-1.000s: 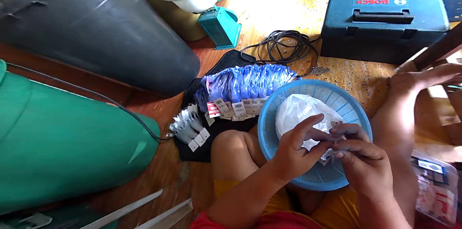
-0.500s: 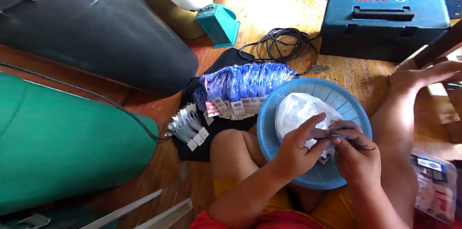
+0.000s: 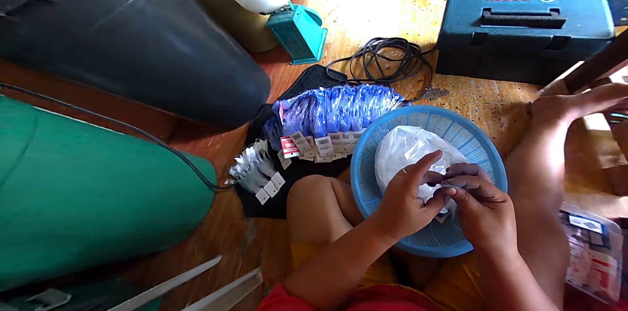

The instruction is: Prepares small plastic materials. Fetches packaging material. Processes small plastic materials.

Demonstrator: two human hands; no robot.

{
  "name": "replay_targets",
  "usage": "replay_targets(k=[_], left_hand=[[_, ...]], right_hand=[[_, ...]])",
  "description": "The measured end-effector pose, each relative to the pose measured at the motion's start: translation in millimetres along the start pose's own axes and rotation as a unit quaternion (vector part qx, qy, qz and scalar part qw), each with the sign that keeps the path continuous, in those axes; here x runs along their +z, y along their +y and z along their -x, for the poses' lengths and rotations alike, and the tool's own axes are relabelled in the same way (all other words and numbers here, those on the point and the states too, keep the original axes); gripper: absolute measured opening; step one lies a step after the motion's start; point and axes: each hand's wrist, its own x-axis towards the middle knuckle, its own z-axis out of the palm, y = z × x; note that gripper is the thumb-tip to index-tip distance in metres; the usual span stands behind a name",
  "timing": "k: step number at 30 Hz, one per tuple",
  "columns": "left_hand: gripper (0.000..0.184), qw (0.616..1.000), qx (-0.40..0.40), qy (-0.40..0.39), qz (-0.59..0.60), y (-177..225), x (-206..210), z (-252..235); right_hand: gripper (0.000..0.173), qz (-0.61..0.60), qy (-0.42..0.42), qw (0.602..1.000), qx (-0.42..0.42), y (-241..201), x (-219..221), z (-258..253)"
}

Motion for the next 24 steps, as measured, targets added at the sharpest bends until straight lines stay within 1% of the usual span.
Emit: replay_targets(k=[2,4,6,8,9,11,13,15,17,18,21,22,23,24], left_hand=[[0.061,0.999,-0.031,-0.033,-0.019,-0.5,2.7,2.2],[0.06,0.993,-0.064,-0.089,-0.034,-1.8,2.8,5.5],[0.048,0.987,-0.082,-0.129,-0.054,-7.0,-1.7,10.9],[0.032,0.985,-0.092,-0.13,-0.071,-18.8,-10.8,15.2],[0.028,0.983,-0.109,-0.124,-0.08,-24.3,-17.2,15.5],[0.026,0.978,-0.154,-0.095,-0.1,-33.6,-31.4,12.6],[0.025,0.975,-0.183,-0.053,-0.112,-43.5,-42.1,7.9],[0.022,0.974,-0.186,-0.037,-0.121,-51.1,-46.6,0.6],[0.022,0.968,-0.194,-0.074,-0.138,-55.3,-45.2,-11.6],[0.024,0.958,-0.215,-0.115,-0.149,-56.1,-42.5,-19.6],[0.03,0.903,-0.297,-0.246,-0.188,-59.0,-30.2,-41.8],[0.031,0.893,-0.31,-0.261,-0.198,-59.2,-26.4,-44.9],[0.03,0.893,-0.317,-0.252,-0.198,-57.1,-23.9,-45.5],[0.028,0.903,-0.316,-0.225,-0.185,-53.4,-22.6,-43.7]], right_hand=[[0.008,0.002,-0.014,1.0,-0.013,-0.1,-5.5,-1.6],[0.009,-0.038,-0.032,0.999,-0.021,-0.2,-14.1,-5.1],[0.009,-0.093,-0.04,0.995,-0.024,-0.2,-23.1,-9.3],[0.009,-0.135,-0.032,0.99,-0.027,0.4,-32.1,-11.6],[0.01,-0.143,-0.021,0.989,-0.027,1.1,-36.7,-12.0],[0.01,-0.145,0.005,0.989,-0.022,4.7,-43.9,-12.3],[0.008,-0.127,0.035,0.991,0.017,10.0,-47.0,-13.2],[0.007,-0.105,0.064,0.989,0.077,18.7,-46.1,-14.8],[0.01,-0.078,0.085,0.984,0.138,29.4,-42.2,-15.8],[0.01,-0.06,0.092,0.98,0.168,33.9,-40.0,-16.3],[0.007,-0.023,0.099,0.963,0.249,42.7,-33.7,-18.1],[0.006,-0.016,0.098,0.958,0.269,44.4,-31.9,-18.7],[0.006,-0.011,0.095,0.954,0.283,45.8,-30.8,-19.1],[0.007,-0.006,0.089,0.952,0.293,46.2,-30.3,-19.3]])
